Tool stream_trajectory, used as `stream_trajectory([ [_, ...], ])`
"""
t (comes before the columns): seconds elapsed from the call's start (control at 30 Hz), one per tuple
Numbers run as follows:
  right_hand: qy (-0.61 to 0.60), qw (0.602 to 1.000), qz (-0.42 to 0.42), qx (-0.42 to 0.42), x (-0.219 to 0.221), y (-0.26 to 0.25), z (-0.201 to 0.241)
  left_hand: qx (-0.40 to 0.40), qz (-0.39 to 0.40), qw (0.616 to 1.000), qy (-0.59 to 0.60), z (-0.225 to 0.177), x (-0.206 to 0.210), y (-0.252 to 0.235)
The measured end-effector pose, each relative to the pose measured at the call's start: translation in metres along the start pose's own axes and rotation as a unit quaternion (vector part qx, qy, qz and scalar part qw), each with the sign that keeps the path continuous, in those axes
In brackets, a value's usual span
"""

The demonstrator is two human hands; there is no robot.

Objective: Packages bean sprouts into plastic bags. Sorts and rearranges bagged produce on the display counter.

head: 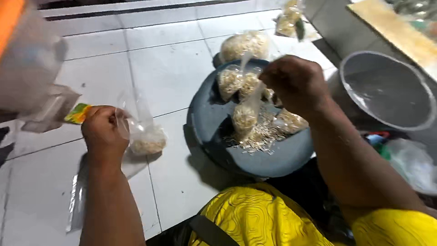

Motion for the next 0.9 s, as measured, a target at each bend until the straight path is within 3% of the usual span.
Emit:
stream_trajectory([
  [0.13, -0.032, 0.999, -0.028, 0.023, 0.000, -0.015, -0.009, 0.067, -0.125, 0.989, 0.042, -0.078, -0.005, 0.018],
  [0.3, -0.042, 0.999, -0.030, 0.018, 0.004, -0.022, 0.010, 0.133, -0.032, 0.956, 0.260, -0.169, 0.034, 0.014],
  [0.43, -0.038, 0.998, -0.034, 0.026, 0.019, -0.010, 0.018, 0.063, 0.069, 0.875, 0.476, -0.205, 0.088, 0.013],
  [0.5, -0.042, 0.998, -0.033, 0.042, 0.040, 0.010, 0.019, 0.000, 0.130, 0.826, 0.549, -0.211, 0.116, 0.024],
  [0.57, -0.066, 0.996, -0.021, 0.054, 0.066, 0.035, 0.013, -0.058, 0.140, 0.793, 0.590, -0.207, 0.137, 0.034],
  [0.73, -0.273, 0.950, -0.013, 0.153, 0.099, 0.084, -0.011, -0.124, 0.102, 0.802, 0.575, -0.178, 0.162, 0.051],
  [0.83, -0.274, 0.944, -0.019, 0.181, 0.109, 0.092, -0.021, -0.072, 0.118, 0.819, 0.557, -0.185, 0.160, 0.053],
  [0.9, -0.242, 0.953, -0.021, 0.179, 0.114, 0.094, -0.026, -0.023, 0.101, 0.859, 0.501, -0.189, 0.155, 0.053],
])
Point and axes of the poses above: each hand's wrist, its own y-axis away from the middle knuckle, its own x-axis out of the palm, z = x × y, the point moved 10 cm from there along -y, towards the middle knuckle, and after that the axes turned 4 degrees about x, right-handed, at the moved point
